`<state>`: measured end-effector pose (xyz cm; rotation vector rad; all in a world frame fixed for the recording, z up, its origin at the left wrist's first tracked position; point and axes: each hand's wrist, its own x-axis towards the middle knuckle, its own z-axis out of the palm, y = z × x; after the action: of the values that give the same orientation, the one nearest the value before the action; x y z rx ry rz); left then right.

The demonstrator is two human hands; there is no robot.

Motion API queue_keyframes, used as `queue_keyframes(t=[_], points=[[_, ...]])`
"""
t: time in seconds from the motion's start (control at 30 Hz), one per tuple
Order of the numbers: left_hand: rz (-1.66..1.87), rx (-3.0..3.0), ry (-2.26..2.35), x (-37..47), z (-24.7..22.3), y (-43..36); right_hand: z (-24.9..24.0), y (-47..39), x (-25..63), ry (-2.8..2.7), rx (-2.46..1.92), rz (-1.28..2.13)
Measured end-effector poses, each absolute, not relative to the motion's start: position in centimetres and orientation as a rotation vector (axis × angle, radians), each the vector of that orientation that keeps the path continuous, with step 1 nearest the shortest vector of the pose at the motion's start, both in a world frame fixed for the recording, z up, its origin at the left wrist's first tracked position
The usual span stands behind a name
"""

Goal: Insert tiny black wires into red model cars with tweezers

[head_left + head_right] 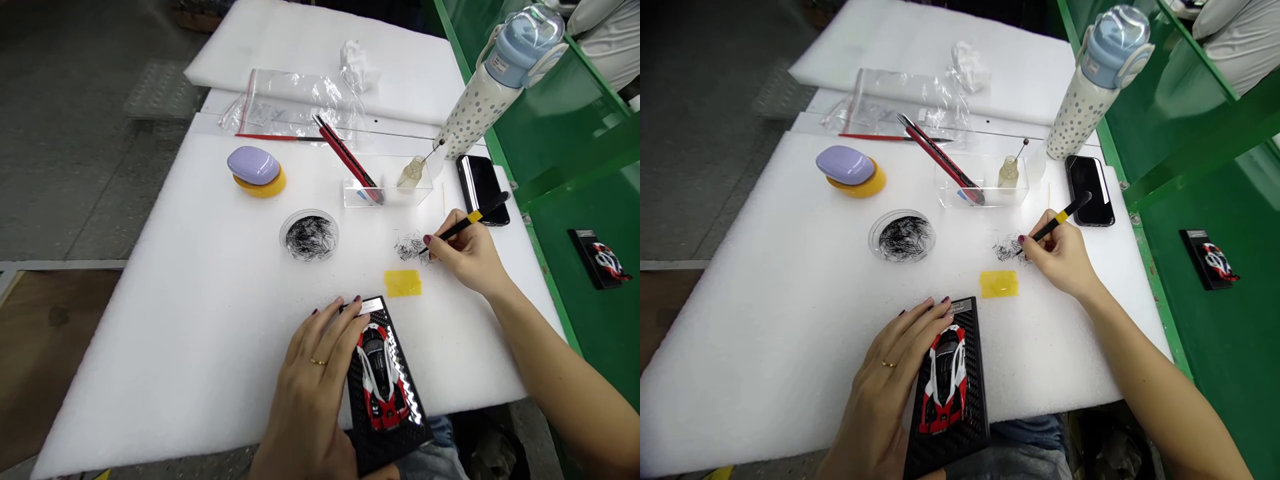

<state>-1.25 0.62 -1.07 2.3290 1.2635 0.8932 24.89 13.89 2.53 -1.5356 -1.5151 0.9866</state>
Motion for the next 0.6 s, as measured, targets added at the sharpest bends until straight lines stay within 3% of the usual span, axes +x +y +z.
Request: queue_keyframes(t=[0.6], points=[[0.816, 2.34, 1.192, -1.5, -0.1, 0.9, 2.5, 14.3, 24.5, -1.454, -1.557, 1.033]])
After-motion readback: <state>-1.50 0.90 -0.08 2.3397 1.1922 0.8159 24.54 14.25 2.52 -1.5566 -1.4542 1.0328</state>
